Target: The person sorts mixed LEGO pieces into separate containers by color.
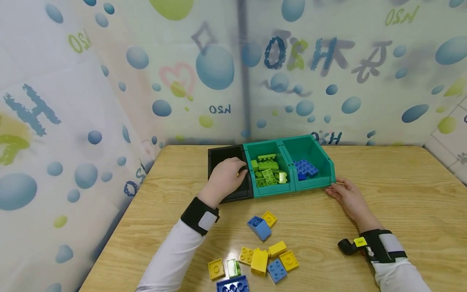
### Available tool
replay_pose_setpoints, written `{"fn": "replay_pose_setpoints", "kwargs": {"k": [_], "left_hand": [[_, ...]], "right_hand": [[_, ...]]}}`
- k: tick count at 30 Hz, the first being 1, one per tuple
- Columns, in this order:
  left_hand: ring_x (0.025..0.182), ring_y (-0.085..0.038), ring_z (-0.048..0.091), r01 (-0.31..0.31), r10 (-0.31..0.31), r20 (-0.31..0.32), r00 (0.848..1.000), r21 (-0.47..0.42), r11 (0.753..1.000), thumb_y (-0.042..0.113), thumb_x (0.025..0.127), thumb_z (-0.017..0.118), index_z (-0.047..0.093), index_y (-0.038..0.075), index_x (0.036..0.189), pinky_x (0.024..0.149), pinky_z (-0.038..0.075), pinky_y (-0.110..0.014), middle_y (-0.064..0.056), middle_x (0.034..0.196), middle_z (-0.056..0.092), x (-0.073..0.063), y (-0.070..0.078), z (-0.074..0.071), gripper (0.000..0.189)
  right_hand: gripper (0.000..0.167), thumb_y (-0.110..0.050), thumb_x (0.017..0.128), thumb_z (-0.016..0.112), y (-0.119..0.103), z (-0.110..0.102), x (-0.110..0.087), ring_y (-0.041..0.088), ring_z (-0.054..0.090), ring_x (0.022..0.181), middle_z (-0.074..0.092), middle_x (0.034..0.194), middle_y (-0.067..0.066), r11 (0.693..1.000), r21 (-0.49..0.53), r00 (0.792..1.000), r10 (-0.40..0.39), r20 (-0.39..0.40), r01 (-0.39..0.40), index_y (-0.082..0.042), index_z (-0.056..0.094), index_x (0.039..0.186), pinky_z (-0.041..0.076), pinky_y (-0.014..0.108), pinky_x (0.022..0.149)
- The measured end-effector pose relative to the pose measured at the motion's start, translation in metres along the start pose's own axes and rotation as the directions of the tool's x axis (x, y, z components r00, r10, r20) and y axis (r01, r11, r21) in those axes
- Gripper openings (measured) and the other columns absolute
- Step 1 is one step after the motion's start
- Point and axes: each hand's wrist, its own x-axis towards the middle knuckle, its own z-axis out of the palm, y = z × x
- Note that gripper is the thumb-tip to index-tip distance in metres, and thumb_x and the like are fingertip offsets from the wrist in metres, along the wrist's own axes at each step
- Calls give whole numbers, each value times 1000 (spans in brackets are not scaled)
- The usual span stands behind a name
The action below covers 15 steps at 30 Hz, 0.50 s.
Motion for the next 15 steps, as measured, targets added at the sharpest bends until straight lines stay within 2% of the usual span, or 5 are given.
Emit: {"fn": "replay_pose_setpoints", "kwargs": {"k": [7, 15], "left_hand": [[101, -22, 63, -18, 20, 29, 999, -94, 995, 18, 91, 63, 68, 4, 112, 86, 54, -34, -9, 110, 67, -17, 14, -15, 25], [100, -22, 63, -36, 43, 40, 998, -160, 987, 18, 92, 63, 68, 4, 112, 87, 53, -35, -9, 108, 67, -27, 24, -24, 25]], "right_hand": [[33, -13, 101, 41, 0, 1, 0, -3, 62, 85, 60, 89, -10, 1000, -21, 1000, 9, -1, -9, 9, 32, 123, 51, 10, 77], [34, -14, 101, 42, 1, 0, 0, -3, 62, 84, 61, 89, -10, 1000, -23, 1000, 13, -6, -13, 9, 32, 124, 51, 10, 76]]}}
